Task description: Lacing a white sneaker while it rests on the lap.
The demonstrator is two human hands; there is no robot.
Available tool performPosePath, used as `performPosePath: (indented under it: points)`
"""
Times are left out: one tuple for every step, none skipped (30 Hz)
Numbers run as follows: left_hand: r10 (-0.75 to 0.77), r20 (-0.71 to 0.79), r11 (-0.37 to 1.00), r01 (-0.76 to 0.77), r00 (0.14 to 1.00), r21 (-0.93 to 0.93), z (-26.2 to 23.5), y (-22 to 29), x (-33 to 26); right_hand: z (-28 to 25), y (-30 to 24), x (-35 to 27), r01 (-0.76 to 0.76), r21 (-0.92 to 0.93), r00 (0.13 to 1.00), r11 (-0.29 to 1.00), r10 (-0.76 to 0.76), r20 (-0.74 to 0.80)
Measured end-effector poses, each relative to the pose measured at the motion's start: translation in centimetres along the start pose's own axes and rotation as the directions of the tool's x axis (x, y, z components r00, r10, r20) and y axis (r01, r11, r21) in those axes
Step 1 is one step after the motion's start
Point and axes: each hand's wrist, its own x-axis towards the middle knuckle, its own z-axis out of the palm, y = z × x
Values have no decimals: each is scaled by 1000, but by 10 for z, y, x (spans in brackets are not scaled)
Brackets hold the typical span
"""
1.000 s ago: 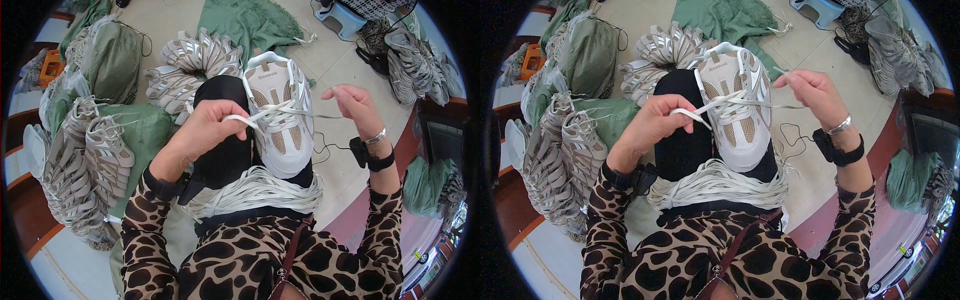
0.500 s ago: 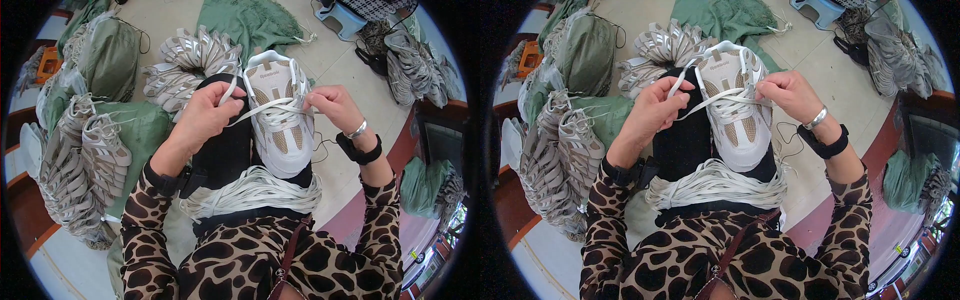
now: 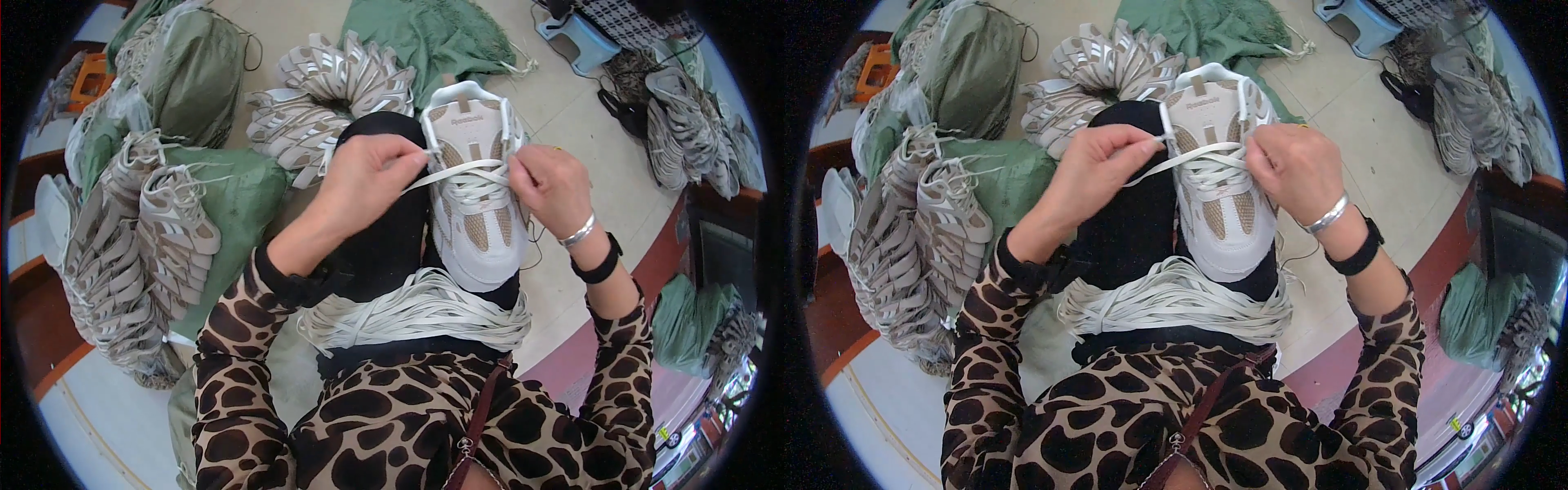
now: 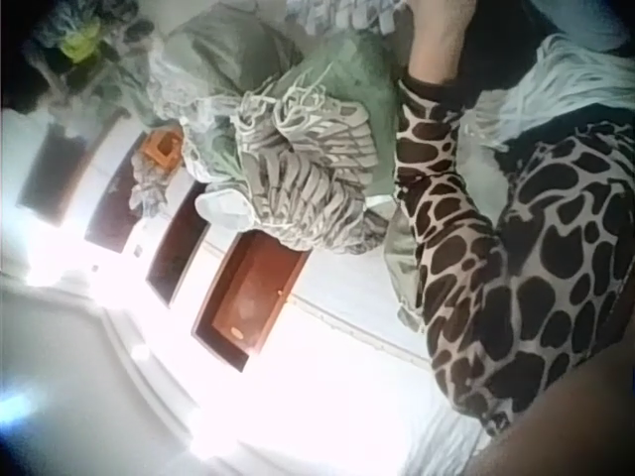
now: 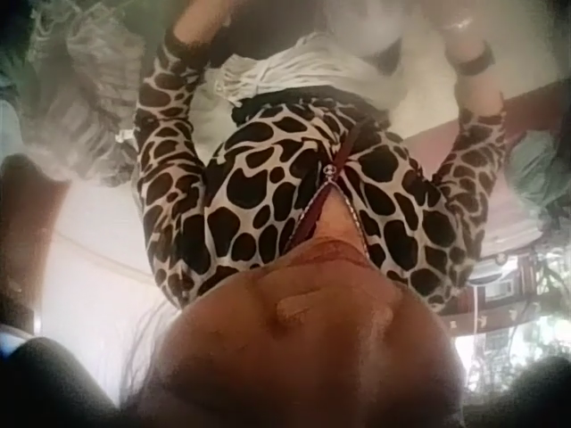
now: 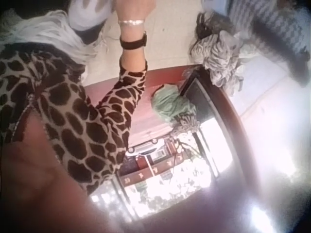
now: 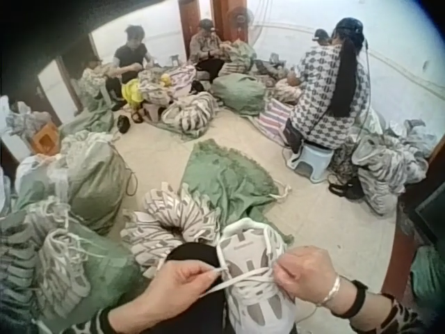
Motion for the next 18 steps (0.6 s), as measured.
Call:
performPosePath:
  points:
    - [-33,7,998,33,999,58,2,4,-3,-1,0,0,7,8,1000,1000,-7,3]
    - [54,-34,981,-47,998,187,6,4,-6,-4,0,0,-42,47,998,998,40,48]
    - [58,-43,960,-44,997,278,8,7,-10,-5,1,0,-93,82,992,992,85,95]
    - [64,-51,929,-41,997,367,9,12,-13,-5,2,-1,-86,86,992,993,77,97]
    - [61,-58,930,-35,996,367,11,14,-15,-6,3,-1,-94,94,991,991,84,109]
    - [65,-72,901,-27,995,433,12,16,-17,-6,3,-1,-103,101,989,990,91,121]
    - [68,-85,868,-17,994,497,13,16,-18,-5,2,-2,-97,105,989,990,84,123]
    - [65,-91,868,-11,994,497,14,16,-19,-4,2,-2,-97,117,991,988,84,107]
    - [90,-108,846,-19,990,533,16,14,-19,-3,1,-2,-96,128,992,987,85,92]
    - [117,-121,824,-28,986,566,17,13,-19,-3,1,-2,-94,129,992,987,82,94]
    - [115,-123,825,-26,986,565,16,12,-19,-3,2,-2,-86,118,993,989,75,92]
    - [116,-110,810,-30,987,585,15,11,-19,-2,1,-3,-78,106,994,991,69,89]
    - [118,-96,793,-36,988,608,15,12,-18,-3,2,-2,-77,107,994,991,67,88]
    - [119,-97,792,-36,988,609,14,13,-18,-4,2,-2,-78,103,994,992,69,87]
    - [116,-96,791,-34,989,611,14,14,-18,-4,2,-2,-79,99,994,992,71,86]
    - [112,-93,790,-32,989,612,13,13,-18,-4,2,-2,-79,99,994,992,70,86]
    - [112,-93,791,-31,989,612,14,13,-18,-3,3,-2,-80,97,993,992,71,90]
    - [100,-97,794,-20,990,608,15,14,-17,-3,3,-2,-81,95,993,992,73,92]
